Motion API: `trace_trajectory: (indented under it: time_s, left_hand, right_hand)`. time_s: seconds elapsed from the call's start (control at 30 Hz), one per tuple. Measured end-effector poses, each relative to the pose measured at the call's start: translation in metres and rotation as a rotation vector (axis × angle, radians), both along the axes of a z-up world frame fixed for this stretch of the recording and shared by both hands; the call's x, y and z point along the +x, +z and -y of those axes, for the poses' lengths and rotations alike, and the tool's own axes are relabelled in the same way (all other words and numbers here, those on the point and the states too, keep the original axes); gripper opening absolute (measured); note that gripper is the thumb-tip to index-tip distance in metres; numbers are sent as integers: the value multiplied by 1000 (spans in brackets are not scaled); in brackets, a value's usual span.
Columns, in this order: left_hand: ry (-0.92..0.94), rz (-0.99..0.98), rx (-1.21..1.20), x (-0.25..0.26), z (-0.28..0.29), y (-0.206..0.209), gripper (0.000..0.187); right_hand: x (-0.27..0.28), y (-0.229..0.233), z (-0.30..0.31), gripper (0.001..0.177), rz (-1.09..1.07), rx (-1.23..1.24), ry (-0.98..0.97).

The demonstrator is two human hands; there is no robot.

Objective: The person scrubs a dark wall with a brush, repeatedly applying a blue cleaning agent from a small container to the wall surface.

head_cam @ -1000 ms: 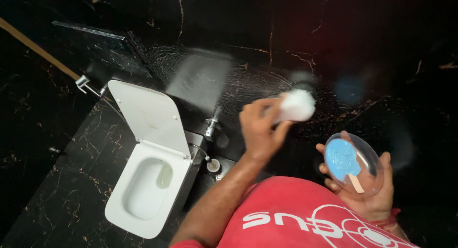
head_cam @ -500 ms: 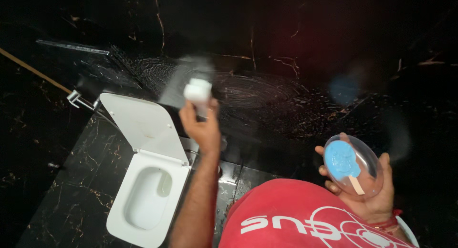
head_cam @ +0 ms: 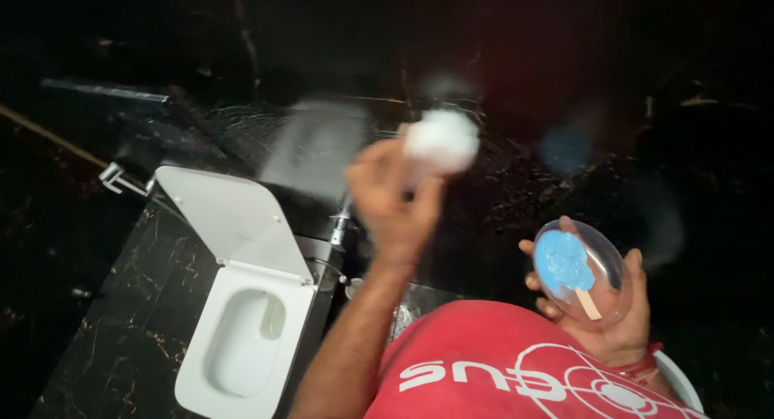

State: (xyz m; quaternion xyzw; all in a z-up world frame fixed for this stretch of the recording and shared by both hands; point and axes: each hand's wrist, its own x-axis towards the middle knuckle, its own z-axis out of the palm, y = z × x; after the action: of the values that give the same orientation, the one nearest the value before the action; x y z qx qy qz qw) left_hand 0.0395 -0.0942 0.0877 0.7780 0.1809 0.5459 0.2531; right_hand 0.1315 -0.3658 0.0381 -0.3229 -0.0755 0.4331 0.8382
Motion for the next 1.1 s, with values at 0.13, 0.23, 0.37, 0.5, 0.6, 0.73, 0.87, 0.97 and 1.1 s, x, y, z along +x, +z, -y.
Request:
trace_trajectory:
  time_s: [0.13, 0.23, 0.37, 0.5, 0.6, 0.73, 0.87, 0.97, 1.1]
  left_hand:
    - [18, 359, -226, -15, -70, -50, 54]
    - [273, 147, -299, -30, -77, -84, 48]
    - [160, 61, -181, -15, -24, -95, 41]
    - [-113, -153, -12, -3, 34, -61, 61]
    - [-166, -170, 3, 0, 42, -31, 63]
    - [9, -82, -46, -11, 7, -36, 69]
    - [279, 34, -227, -24, -47, -102, 54]
    - [414, 47, -553, -25, -72, -162, 58]
    - [245, 40, -848, -10, -36, -206, 47]
  right_hand:
    - [-2, -6, 10, 88, -32, 1, -68]
    - [-2, -9, 14, 88, -18, -13, -77]
    - [-3, -9, 13, 87, -42, -40, -74]
    - [-3, -9, 11, 89, -17, 33, 3]
    - [1, -8, 6, 91, 10, 6, 38]
    - [1, -7, 6, 95, 37, -90, 26]
    - [-4, 0, 9, 99, 113, -199, -74]
    - [-9, 2, 11, 100, 128, -288, -118]
    - [-3, -12, 10, 93, 91, -184, -58]
